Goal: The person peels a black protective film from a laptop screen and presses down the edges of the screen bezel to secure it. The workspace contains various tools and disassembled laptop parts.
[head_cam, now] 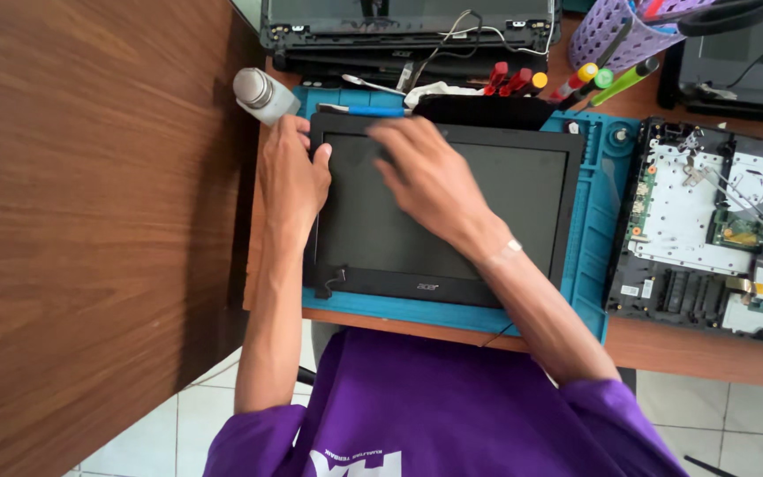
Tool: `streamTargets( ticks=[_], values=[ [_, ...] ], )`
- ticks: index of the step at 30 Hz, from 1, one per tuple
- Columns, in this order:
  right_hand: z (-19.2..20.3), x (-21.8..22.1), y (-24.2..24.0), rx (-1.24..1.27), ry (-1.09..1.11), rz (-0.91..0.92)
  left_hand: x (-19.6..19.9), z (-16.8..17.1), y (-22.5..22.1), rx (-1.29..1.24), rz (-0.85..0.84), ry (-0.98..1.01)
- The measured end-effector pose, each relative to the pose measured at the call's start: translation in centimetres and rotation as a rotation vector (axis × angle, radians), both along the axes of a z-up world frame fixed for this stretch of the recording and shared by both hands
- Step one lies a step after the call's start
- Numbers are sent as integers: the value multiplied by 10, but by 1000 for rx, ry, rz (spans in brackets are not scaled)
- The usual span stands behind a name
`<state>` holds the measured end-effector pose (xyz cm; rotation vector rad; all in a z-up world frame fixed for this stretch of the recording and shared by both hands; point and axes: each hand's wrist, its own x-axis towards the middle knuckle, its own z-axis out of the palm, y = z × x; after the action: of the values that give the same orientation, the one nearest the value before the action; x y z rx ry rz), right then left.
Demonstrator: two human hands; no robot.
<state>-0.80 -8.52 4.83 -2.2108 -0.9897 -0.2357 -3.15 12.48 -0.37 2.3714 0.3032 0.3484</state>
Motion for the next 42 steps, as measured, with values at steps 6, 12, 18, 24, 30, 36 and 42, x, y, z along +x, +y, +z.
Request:
streamTargets(
  ticks=[6,12,18,24,30,36,42],
  values=[
    [-41,38,57,-168,-159,87,1,-8,2,-30,-1,37],
    [-57,54,71,-264,-273,66,3,-8,3,-39,-7,52],
    [-65,50,73,-297,-383,44,-3,-3,6,-124,-18,118],
    [-62,49,71,-315,-422,69,6,-11,11,-76,-64,139],
    [-66,53,70,-338,-465,99,3,6,8,59,-109,79],
    [-72,51,71,-401,-526,97,-7,12,0,346,-130,180],
    [-73,54,70,-388,-561,130,-2,-6,-7,417,-118,96]
  ],
)
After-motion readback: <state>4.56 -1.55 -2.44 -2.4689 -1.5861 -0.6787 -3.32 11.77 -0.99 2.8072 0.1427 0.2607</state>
